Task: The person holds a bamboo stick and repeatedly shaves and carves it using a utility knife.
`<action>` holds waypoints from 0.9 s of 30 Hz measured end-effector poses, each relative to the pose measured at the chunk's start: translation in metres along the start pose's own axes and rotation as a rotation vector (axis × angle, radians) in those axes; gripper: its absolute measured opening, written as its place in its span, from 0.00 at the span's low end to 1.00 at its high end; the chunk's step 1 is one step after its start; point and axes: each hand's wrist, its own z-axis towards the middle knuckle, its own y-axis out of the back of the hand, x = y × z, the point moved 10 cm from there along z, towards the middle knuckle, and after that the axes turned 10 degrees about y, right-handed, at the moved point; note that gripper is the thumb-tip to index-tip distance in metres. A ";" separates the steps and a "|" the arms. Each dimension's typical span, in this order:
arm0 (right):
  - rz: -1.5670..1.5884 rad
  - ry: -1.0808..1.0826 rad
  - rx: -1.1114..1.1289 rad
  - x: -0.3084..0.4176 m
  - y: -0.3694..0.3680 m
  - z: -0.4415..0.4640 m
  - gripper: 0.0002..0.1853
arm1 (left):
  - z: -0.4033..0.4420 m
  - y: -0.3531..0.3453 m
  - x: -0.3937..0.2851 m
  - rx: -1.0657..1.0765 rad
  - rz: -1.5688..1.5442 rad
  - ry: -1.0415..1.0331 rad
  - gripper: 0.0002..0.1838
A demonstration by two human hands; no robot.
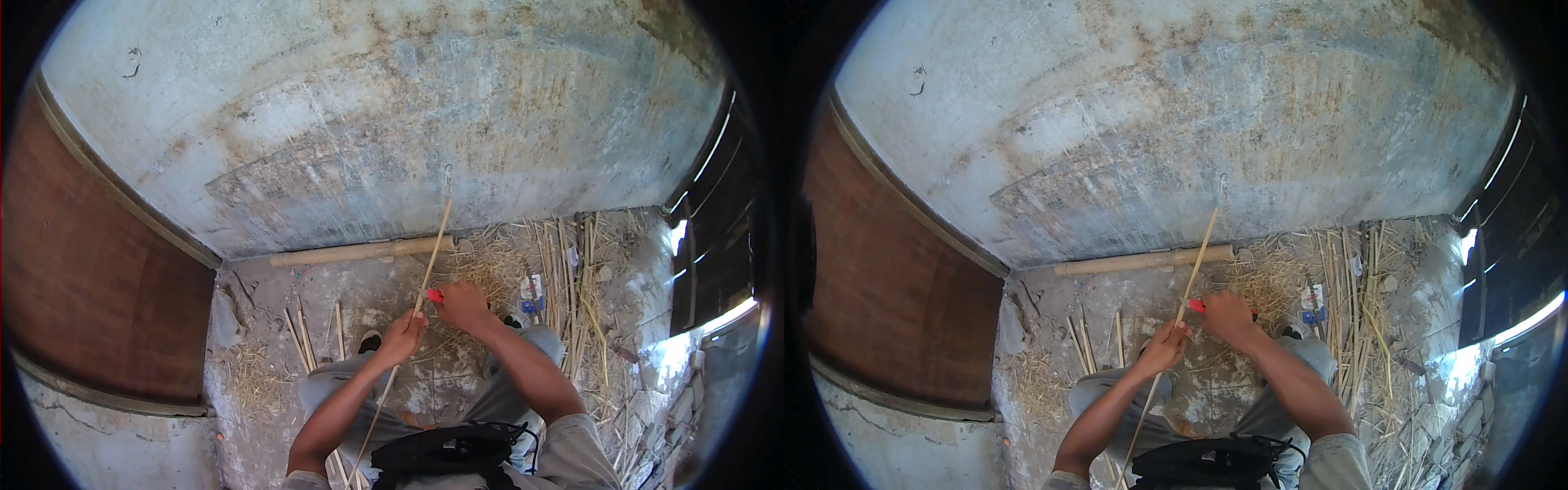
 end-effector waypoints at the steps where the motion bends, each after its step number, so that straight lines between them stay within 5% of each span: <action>1: -0.014 -0.016 0.051 0.001 -0.002 -0.001 0.12 | 0.000 0.002 -0.001 -0.023 0.019 -0.002 0.19; 5: -0.066 0.028 0.106 0.006 -0.006 0.000 0.10 | 0.000 0.001 0.002 -0.011 0.001 -0.015 0.18; 7: -0.113 -0.011 0.110 0.007 -0.004 -0.001 0.10 | -0.005 0.009 -0.015 -0.201 0.285 -0.268 0.18; 13: -0.159 -0.059 0.105 0.004 -0.009 -0.002 0.10 | -0.003 0.002 0.006 -0.039 0.091 -0.023 0.19; 27: -0.179 -0.098 0.037 -0.013 -0.018 0.007 0.10 | -0.004 0.007 0.007 -0.145 0.255 -0.103 0.21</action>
